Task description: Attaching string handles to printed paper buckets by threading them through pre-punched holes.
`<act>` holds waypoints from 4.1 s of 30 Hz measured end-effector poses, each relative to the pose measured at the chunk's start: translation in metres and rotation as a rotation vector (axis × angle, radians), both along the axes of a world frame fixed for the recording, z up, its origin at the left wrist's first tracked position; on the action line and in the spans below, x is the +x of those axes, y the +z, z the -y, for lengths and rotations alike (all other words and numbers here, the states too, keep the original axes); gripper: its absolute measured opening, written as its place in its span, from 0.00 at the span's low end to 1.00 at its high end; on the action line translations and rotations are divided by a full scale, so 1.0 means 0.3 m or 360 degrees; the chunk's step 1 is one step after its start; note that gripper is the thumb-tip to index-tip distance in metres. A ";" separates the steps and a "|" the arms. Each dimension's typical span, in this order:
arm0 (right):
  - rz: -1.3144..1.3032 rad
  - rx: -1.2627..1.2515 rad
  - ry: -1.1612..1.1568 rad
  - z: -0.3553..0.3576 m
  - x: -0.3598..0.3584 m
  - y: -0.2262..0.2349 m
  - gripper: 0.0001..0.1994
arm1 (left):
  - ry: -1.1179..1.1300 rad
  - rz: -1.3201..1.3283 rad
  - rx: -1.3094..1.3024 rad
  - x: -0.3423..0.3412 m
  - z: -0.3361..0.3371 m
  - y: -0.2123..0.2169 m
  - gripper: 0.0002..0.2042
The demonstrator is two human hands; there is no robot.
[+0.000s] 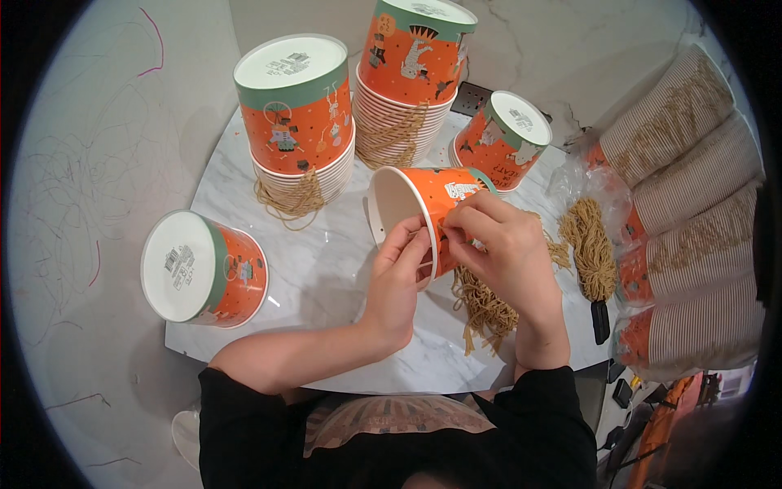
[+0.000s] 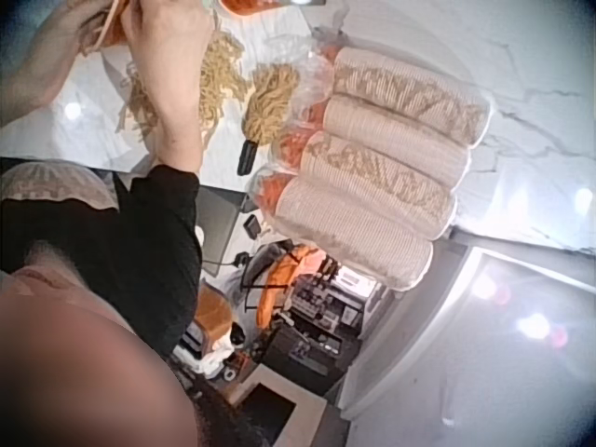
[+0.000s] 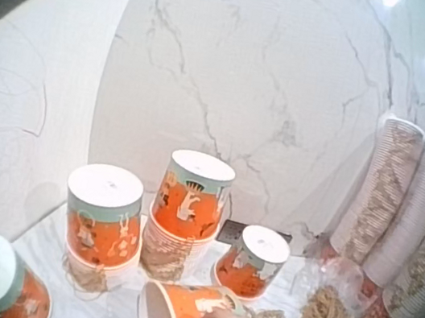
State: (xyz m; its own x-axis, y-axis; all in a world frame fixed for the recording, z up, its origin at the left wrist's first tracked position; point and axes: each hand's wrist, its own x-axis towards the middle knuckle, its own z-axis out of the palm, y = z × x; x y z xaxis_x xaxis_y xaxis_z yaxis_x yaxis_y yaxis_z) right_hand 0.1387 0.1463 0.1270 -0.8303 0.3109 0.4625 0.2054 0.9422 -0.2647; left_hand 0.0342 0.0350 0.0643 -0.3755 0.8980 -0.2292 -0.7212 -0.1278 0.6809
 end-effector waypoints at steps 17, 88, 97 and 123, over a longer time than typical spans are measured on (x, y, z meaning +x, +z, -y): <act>0.0055 0.0069 -0.0013 -0.025 0.012 0.007 0.07 | -0.0012 -0.0260 0.0033 -0.022 -0.014 -0.017 0.13; 0.0205 -0.1046 0.0759 -0.056 0.025 0.057 0.06 | -0.1025 -0.0889 0.0347 -0.341 0.111 0.274 0.05; 0.0223 -0.1058 0.0801 -0.068 -0.025 -0.028 0.08 | -0.0585 -0.1550 -0.0210 -0.342 0.043 0.201 0.11; 0.0100 -0.1466 0.0186 -0.026 -0.011 0.020 0.04 | -0.0436 -0.2639 0.0209 -0.351 0.053 0.186 0.08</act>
